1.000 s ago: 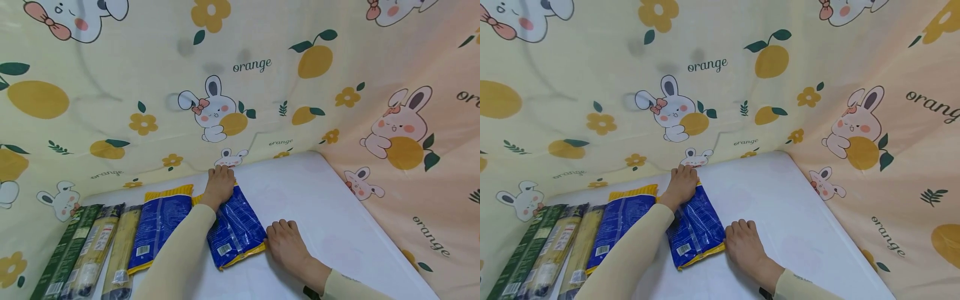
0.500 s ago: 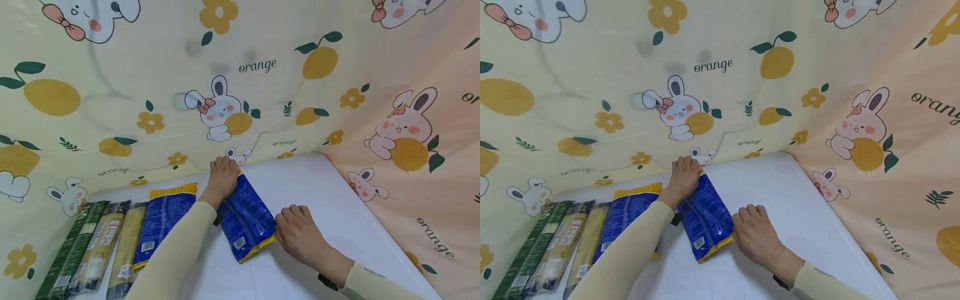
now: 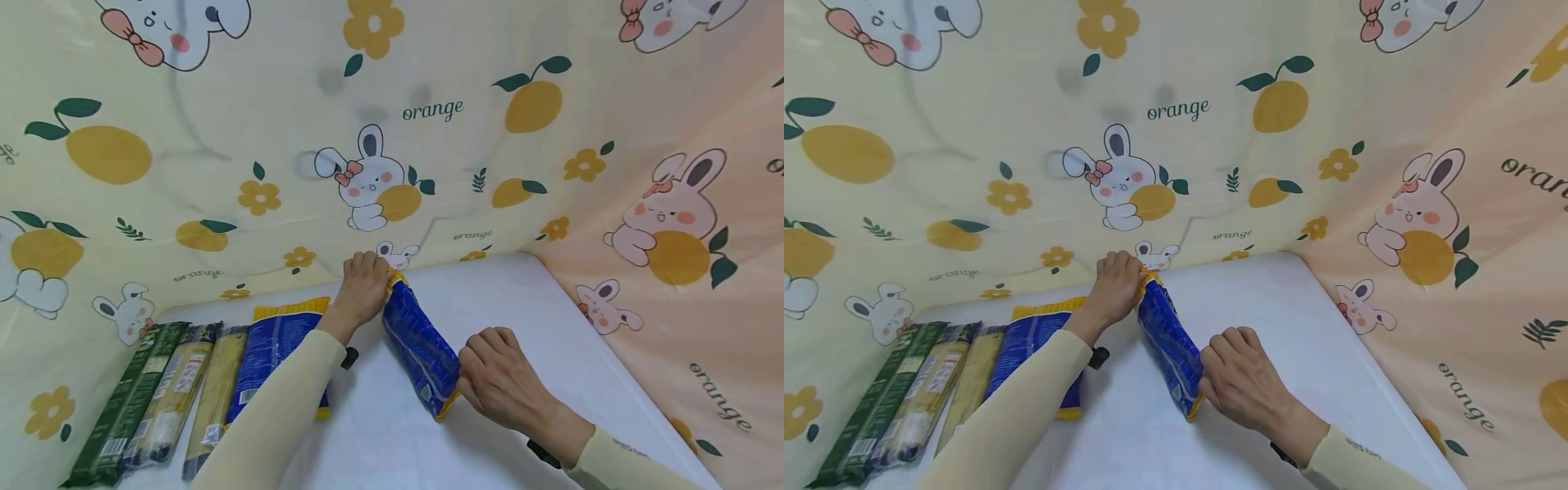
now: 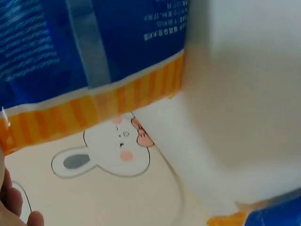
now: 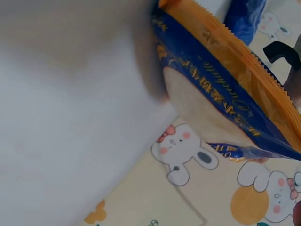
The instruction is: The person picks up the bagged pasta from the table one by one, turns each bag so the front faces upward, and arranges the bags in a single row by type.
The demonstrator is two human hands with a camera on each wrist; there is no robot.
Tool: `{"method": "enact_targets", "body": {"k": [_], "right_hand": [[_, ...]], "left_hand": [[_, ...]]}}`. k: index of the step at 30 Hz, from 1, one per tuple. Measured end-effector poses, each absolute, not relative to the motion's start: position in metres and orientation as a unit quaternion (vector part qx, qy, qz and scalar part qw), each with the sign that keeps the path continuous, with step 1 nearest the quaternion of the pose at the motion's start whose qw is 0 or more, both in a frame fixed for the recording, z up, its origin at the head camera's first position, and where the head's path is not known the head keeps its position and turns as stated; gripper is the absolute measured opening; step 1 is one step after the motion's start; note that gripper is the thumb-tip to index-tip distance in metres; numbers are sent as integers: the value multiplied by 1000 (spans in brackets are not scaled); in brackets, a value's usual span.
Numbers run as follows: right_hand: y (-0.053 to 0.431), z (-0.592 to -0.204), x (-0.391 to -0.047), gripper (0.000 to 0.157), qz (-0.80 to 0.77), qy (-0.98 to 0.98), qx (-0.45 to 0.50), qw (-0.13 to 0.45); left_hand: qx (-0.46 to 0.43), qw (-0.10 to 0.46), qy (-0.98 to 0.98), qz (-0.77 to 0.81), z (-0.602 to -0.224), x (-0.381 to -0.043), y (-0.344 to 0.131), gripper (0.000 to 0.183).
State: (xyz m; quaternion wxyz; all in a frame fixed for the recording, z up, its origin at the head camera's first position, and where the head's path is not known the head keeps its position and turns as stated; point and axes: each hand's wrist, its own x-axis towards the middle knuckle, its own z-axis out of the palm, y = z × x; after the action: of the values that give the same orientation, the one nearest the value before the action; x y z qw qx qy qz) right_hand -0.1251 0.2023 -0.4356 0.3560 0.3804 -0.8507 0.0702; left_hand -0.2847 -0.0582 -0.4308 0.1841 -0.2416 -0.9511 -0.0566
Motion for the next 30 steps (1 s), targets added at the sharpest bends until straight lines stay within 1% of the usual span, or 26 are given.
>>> {"method": "enact_targets", "body": {"k": [4, 8, 15, 17, 21, 27, 30], "right_hand": [[197, -436, -124, 25, 76, -851, 380, 354], [193, -438, -123, 24, 86, -845, 383, 363], [187, -440, -121, 25, 98, -843, 385, 362], [185, -441, -121, 25, 100, -841, 387, 364], [183, -442, -120, 24, 102, -841, 384, 367], [179, -442, -119, 24, 109, -841, 386, 363], [173, -443, -119, 24, 111, -833, 396, 370]], "left_hand": [[-230, 159, -959, -49, -426, -281, -64, 27], [-223, 140, -963, -63, -422, -278, -66, 29], [-186, 124, -972, -74, -415, -274, -65, 51], [-177, 120, -974, -73, -414, -273, -64, 54], [-172, 108, -977, -71, -412, -271, -65, 52], [-182, 93, -978, -48, -410, -269, -73, 43], [-192, 86, -977, -33, -408, -267, -79, 38]]}}
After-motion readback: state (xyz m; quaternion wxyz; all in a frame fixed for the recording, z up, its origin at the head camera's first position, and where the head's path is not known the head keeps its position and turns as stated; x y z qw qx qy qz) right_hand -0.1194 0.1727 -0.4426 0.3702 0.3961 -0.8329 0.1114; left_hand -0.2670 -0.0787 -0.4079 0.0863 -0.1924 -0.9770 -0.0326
